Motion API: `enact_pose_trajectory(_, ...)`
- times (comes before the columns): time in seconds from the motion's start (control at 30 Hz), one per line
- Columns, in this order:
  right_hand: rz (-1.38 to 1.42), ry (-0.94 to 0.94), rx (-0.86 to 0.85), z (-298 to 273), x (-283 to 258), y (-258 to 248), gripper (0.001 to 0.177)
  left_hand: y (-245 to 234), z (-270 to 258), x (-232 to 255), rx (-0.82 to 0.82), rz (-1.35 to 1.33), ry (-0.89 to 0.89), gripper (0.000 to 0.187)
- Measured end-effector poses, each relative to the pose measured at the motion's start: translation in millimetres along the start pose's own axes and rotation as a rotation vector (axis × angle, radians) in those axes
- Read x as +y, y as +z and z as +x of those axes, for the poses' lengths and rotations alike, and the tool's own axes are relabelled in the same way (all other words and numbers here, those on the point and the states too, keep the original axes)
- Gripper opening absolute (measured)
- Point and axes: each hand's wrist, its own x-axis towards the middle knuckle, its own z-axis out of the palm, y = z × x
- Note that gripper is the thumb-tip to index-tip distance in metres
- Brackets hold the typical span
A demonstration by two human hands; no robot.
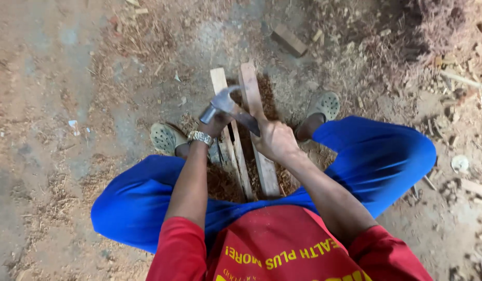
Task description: Carving a rectangular slot into a piece of wood using a chisel and a hammer.
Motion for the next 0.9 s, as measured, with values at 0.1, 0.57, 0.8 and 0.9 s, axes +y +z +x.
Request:
enact_pose_trajectory(0.1, 0.2, -0.057, 0.051, -16, -7, 2, 0.052, 11, -6, -42, -0.042, 0.323, 0.284, 0.05)
enact_pose_trajectory(0.57, 0.253, 0.083, -0.011, -16, 19, 30, 0.061, -9, -41, 97, -0.194, 0.298, -0.204, 0.043)
enact_pose_trajectory(0.8, 0.239, 0.117, 0.042, -21, 9, -12, 0.047, -8, -7, 78, 0.042, -0.139, 0.109, 0.041)
enact_pose_trajectory(0.9, 0.244, 0.061, 0.105, -27, 17, -9, 0.042, -3, 7, 60, 0.168, -0.084, 0.116, 0.03)
